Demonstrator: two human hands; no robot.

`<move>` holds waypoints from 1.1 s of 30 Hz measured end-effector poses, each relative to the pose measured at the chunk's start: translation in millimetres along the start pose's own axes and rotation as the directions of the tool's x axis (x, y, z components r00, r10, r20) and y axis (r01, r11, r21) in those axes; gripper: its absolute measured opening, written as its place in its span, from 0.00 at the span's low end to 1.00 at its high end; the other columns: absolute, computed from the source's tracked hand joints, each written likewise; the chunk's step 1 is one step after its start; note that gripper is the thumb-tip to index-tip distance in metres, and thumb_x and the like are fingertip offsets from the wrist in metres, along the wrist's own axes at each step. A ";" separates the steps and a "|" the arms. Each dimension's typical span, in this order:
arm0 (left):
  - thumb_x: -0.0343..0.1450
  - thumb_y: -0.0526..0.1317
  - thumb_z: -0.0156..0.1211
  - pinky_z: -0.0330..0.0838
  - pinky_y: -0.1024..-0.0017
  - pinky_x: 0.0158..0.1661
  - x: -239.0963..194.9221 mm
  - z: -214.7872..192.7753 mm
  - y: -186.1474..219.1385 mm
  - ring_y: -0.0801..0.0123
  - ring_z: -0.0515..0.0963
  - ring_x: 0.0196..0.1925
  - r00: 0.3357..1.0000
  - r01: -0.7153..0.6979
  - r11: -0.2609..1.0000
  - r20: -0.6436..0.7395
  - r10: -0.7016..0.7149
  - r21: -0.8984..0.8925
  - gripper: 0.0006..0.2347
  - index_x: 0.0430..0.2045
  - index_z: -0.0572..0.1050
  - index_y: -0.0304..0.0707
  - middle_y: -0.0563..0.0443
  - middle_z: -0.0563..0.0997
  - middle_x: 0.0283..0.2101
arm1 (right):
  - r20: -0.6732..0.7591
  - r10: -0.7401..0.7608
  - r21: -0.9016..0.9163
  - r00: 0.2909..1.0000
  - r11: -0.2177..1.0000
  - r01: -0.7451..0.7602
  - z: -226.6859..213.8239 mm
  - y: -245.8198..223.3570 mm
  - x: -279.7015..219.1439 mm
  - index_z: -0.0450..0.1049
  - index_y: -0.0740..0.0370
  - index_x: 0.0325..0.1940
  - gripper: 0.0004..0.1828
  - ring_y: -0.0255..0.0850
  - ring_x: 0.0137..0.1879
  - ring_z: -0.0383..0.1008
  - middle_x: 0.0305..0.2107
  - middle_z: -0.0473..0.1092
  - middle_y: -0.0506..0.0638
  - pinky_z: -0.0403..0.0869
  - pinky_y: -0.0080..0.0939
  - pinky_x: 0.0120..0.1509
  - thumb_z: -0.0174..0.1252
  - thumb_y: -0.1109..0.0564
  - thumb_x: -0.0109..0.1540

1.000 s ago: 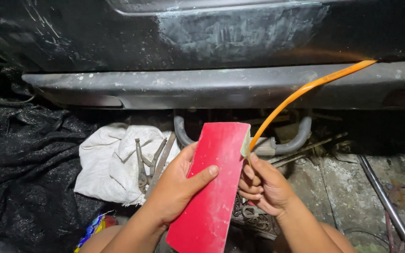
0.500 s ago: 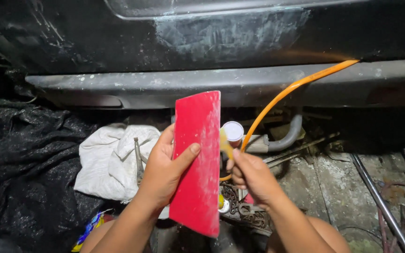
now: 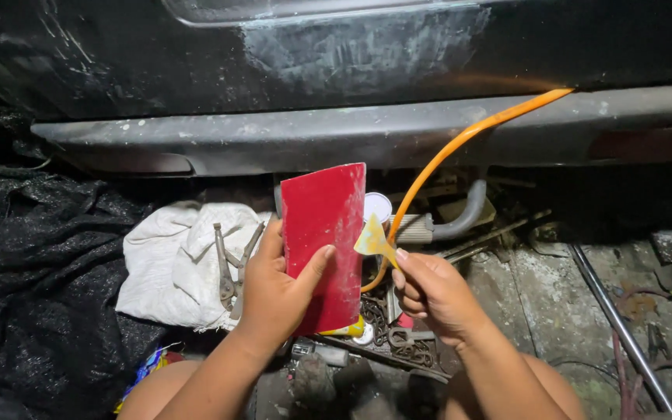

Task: The person scoops a white substance from a small container using a yellow scraper and applies it to a red rectangular board. They then spread the substance onto the rear bumper of a car and smooth it with their hand.

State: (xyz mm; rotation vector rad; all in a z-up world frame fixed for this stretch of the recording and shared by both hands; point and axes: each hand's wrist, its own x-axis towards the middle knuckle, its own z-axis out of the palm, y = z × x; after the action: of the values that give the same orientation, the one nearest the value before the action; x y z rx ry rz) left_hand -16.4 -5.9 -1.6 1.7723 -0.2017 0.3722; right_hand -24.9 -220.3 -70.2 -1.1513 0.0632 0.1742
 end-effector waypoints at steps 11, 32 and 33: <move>0.68 0.47 0.65 0.79 0.74 0.35 -10.8 6.0 -39.6 0.70 0.87 0.33 0.971 -0.147 0.968 0.214 0.102 0.203 0.19 0.52 0.73 0.45 0.54 0.88 0.38 | 0.004 -0.018 -0.002 1.000 1.000 0.018 -9.1 -12.2 -1.9 0.67 0.61 0.25 0.24 0.30 0.14 0.43 0.09 0.45 0.40 0.45 0.29 0.17 0.50 0.45 0.70; 0.66 0.40 0.62 0.79 0.66 0.38 10.7 4.8 22.4 0.62 0.84 0.37 0.741 0.661 0.705 0.367 -0.562 -0.255 0.19 0.52 0.74 0.35 0.43 0.85 0.43 | -0.173 -0.779 -0.420 0.602 0.612 0.670 -19.8 -14.7 -5.7 0.64 0.62 0.55 0.16 0.30 0.33 0.60 0.31 0.61 0.43 0.64 0.27 0.28 0.35 0.51 0.74; 0.67 0.40 0.61 0.79 0.63 0.35 10.7 3.7 24.5 0.58 0.83 0.33 0.688 0.723 0.621 0.401 -0.605 -0.304 0.19 0.52 0.73 0.34 0.40 0.84 0.42 | -0.221 -0.815 -0.401 0.536 0.576 0.712 -16.2 -16.7 -6.7 0.60 0.66 0.65 0.20 0.31 0.38 0.62 0.36 0.60 0.46 0.65 0.27 0.30 0.35 0.53 0.73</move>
State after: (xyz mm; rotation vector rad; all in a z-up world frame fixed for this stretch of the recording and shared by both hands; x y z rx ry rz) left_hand -14.0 -14.5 23.8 1.3026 0.2000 -0.4444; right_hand -28.1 -242.4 -60.8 -1.3702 -0.1387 -0.8945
